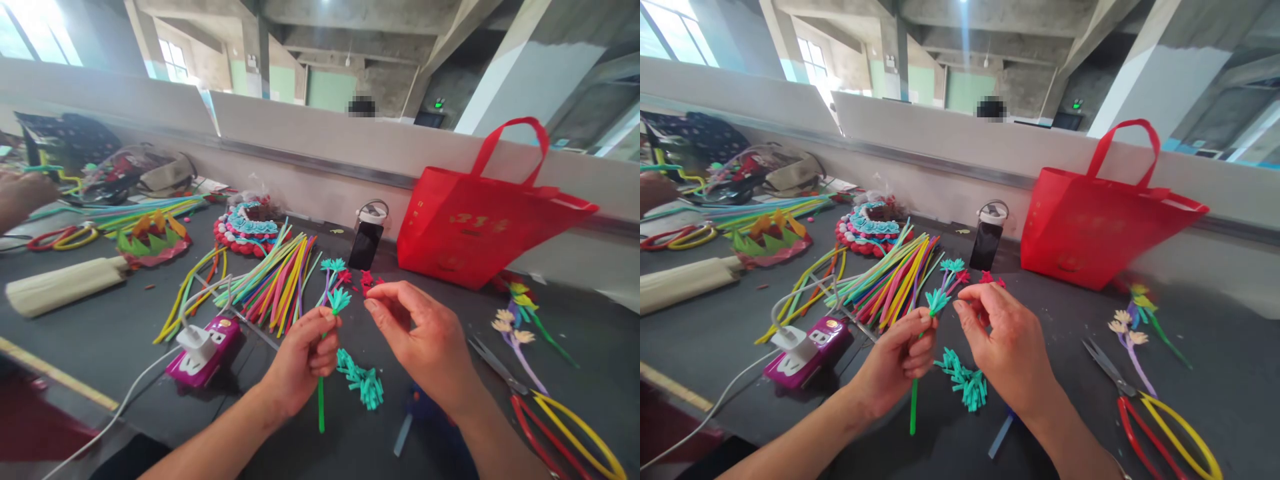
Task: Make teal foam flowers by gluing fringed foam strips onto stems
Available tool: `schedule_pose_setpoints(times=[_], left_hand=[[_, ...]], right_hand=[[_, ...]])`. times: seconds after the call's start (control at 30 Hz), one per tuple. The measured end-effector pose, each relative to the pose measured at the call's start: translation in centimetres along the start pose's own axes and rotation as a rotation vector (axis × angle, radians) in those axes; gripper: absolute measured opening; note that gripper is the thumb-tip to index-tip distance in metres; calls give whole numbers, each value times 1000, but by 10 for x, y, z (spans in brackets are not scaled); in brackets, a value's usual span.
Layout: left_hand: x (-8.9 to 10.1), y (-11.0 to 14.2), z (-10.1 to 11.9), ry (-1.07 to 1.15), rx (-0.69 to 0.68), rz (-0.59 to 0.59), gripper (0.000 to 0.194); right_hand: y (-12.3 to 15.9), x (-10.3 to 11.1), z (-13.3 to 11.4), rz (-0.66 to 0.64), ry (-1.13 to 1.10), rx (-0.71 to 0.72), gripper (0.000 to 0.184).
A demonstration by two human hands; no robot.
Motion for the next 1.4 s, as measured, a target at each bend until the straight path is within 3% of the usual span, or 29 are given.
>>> schedule_pose_setpoints(times=[0.23, 0.5, 0.9, 1.13, 1.4], left_hand=[[1, -4, 0, -61, -83, 36, 18], [2, -3, 0, -148, -71, 35, 24], [-3, 2, 0, -194, -86, 48, 22], [-2, 1, -2, -191, -73, 44, 24], [-4, 2, -1, -167, -43, 54, 23]], right_hand=[[-2, -1, 7, -57, 14, -40, 7], [0, -16, 1, -135, 18, -24, 2], [3, -21, 3, -78, 66, -64, 10], [3, -21, 2, -88, 56, 7, 3], [1, -21, 1, -67, 71, 15, 10]])
Point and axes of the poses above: each hand's wrist, its own y-axis away from the middle knuckle, its own x-axis out of the back of the hand, z = x × y, the point moved 2 cm from there along -y, towards the middle knuckle, and after that the axes turned 4 degrees about -x, right-handed, at the moved point
